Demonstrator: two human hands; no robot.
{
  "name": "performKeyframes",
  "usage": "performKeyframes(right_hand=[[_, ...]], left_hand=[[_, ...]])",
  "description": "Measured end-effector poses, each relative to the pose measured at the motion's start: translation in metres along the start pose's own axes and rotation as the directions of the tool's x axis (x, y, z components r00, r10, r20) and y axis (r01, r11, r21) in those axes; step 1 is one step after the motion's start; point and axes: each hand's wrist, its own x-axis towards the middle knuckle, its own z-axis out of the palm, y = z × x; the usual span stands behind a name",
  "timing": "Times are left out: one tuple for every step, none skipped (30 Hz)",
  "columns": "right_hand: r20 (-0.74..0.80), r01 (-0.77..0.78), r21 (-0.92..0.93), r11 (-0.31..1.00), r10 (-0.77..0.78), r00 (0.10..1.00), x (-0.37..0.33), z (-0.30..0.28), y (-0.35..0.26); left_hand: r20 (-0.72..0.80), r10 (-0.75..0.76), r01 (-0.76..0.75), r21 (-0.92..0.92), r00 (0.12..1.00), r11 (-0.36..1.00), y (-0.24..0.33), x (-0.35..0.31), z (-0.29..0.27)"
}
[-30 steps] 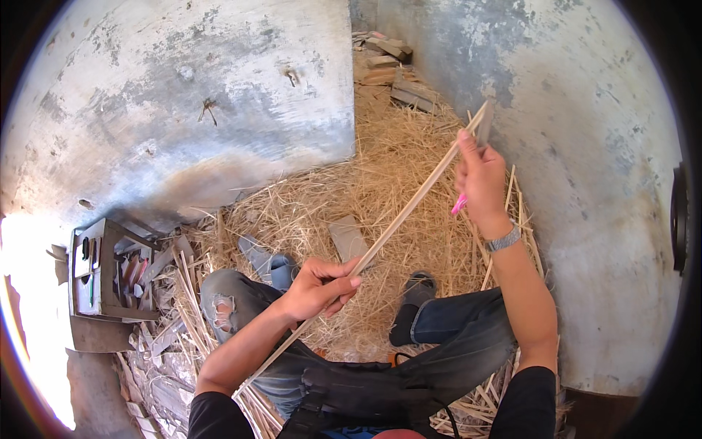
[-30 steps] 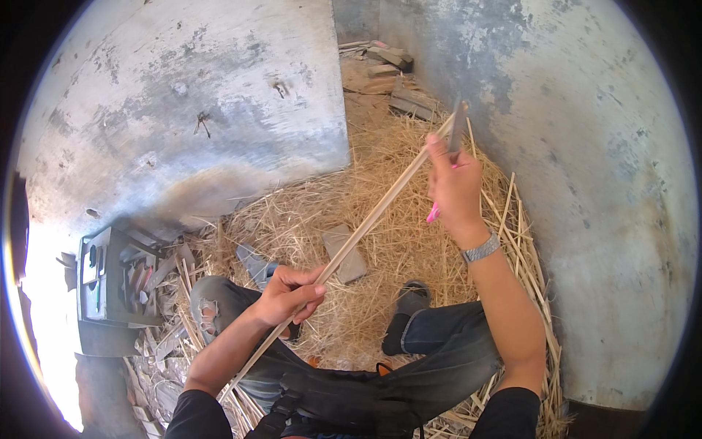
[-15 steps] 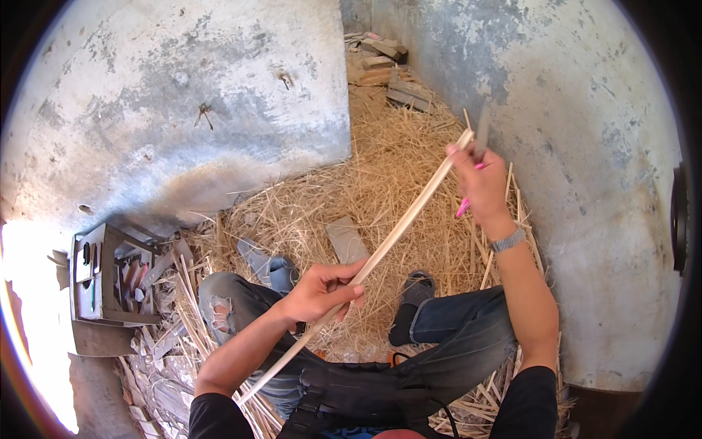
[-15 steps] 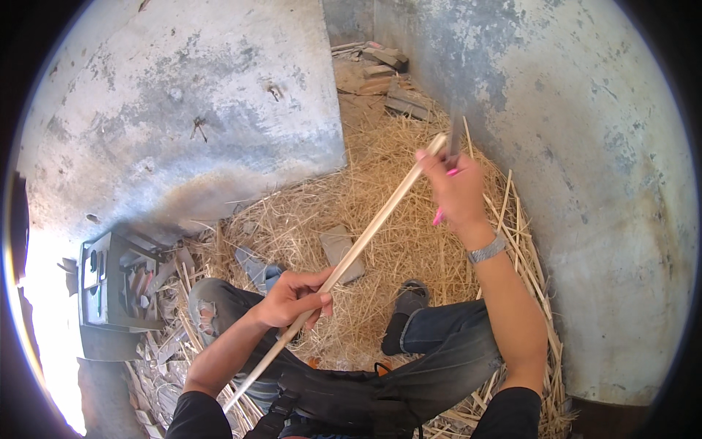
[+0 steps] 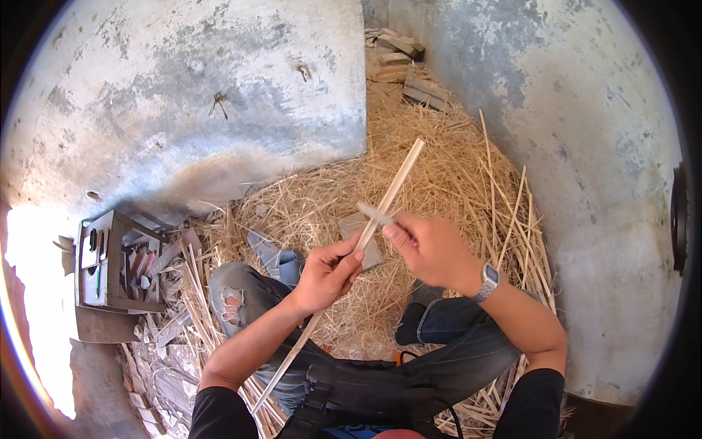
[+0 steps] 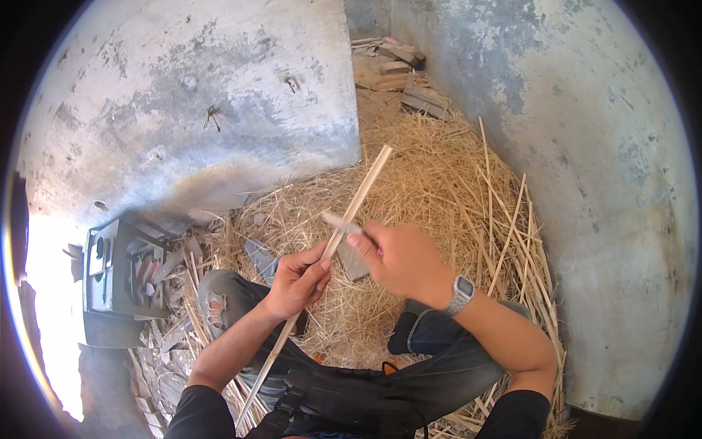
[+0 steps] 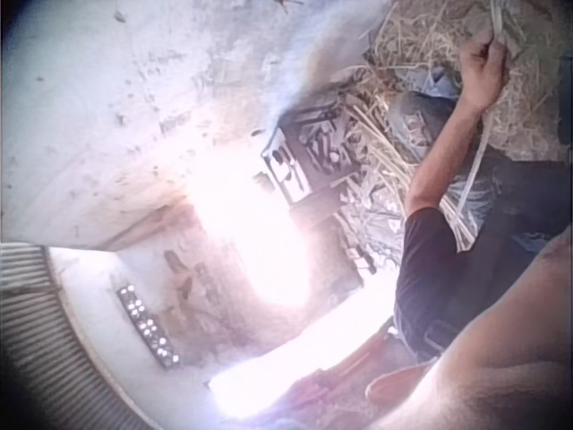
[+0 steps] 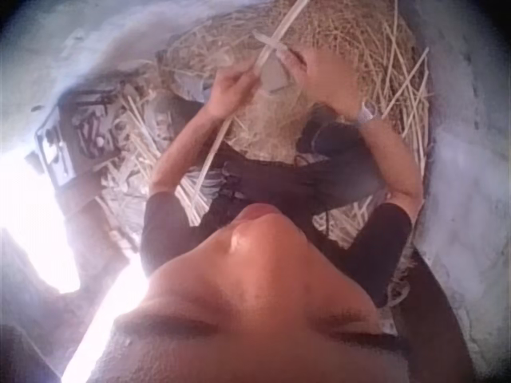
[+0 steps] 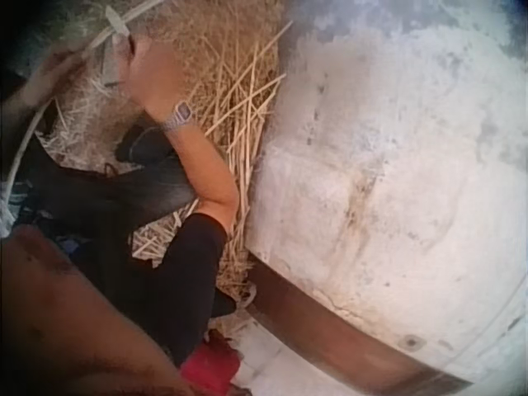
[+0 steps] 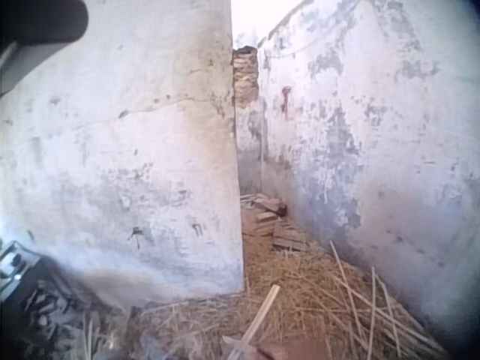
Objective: The person shaves a strip of bamboo with a knife while sitting on a ground covered in straw.
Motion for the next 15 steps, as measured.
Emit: performKeyframes(right_hand=[[0.003,0.001,0.001,1.000,-0.001,1.000,-0.001,0.004,-0.004],[0.011,0.016,-0.066,0.998,-0.016,1.000,-0.003,0.008,-0.007],[0.020,0.033,-0.133,0.991,-0.031,0.999,-0.004,0.011,-0.008],[0.023,0.032,-0.131,0.991,-0.029,0.999,-0.003,0.014,-0.005],[-0.018,0.076,-0.197,0.977,-0.081,0.997,-0.001,0.017,0.000],[-0.054,0.116,-0.264,0.957,-0.135,0.989,0.002,0.019,0.003],[-0.055,0.115,-0.264,0.958,-0.134,0.990,0.004,0.017,0.005],[-0.088,0.051,-0.363,0.930,-0.089,0.992,0.008,0.016,0.007],[-0.126,-0.016,-0.452,0.892,-0.046,0.991,0.014,0.013,0.011],[-0.202,-0.084,-0.440,0.894,-0.007,0.979,0.025,0.000,0.030],[-0.280,-0.159,-0.428,0.890,0.037,0.959,0.035,-0.020,0.056],[-0.312,-0.237,-0.398,0.886,0.113,0.943,0.038,-0.041,0.077],[-0.346,-0.309,-0.365,0.878,0.180,0.921,0.038,-0.059,0.092],[-0.359,-0.312,-0.373,0.874,0.174,0.917,0.035,-0.065,0.102],[-0.411,-0.294,-0.303,0.907,0.154,0.899,0.034,-0.062,0.111]], left_hand=[[-0.003,-0.001,0.001,-0.002,1.000,1.000,-0.001,-0.001,-0.001],[0.009,-0.015,0.015,-0.059,1.000,0.998,-0.002,-0.001,-0.002],[0.022,-0.027,0.030,-0.116,0.999,0.993,-0.003,-0.002,-0.003],[0.021,-0.030,0.033,-0.117,0.999,0.993,-0.002,-0.003,-0.005],[0.020,-0.051,0.054,-0.143,0.998,0.988,0.001,-0.003,-0.006],[0.020,-0.072,0.074,-0.169,0.997,0.983,0.003,-0.003,-0.006],[0.020,-0.073,0.075,-0.169,0.997,0.983,0.005,-0.003,-0.006],[0.017,-0.065,0.067,-0.145,0.998,0.987,0.008,-0.003,-0.007],[0.013,-0.060,0.061,-0.118,0.998,0.991,0.010,-0.003,-0.009],[0.010,-0.064,0.064,-0.111,0.998,0.992,0.006,-0.009,-0.011],[0.075,-0.004,0.007,-0.044,0.997,0.999,-0.002,-0.017,-0.012],[0.148,0.061,-0.063,0.012,0.987,0.998,-0.007,-0.020,-0.012],[0.159,0.073,-0.076,0.012,0.985,0.997,-0.003,-0.019,-0.011],[0.177,0.113,-0.102,-0.069,0.978,0.992,0.002,-0.018,-0.010],[0.179,0.144,-0.118,-0.150,0.973,0.982,0.004,-0.018,-0.010]])
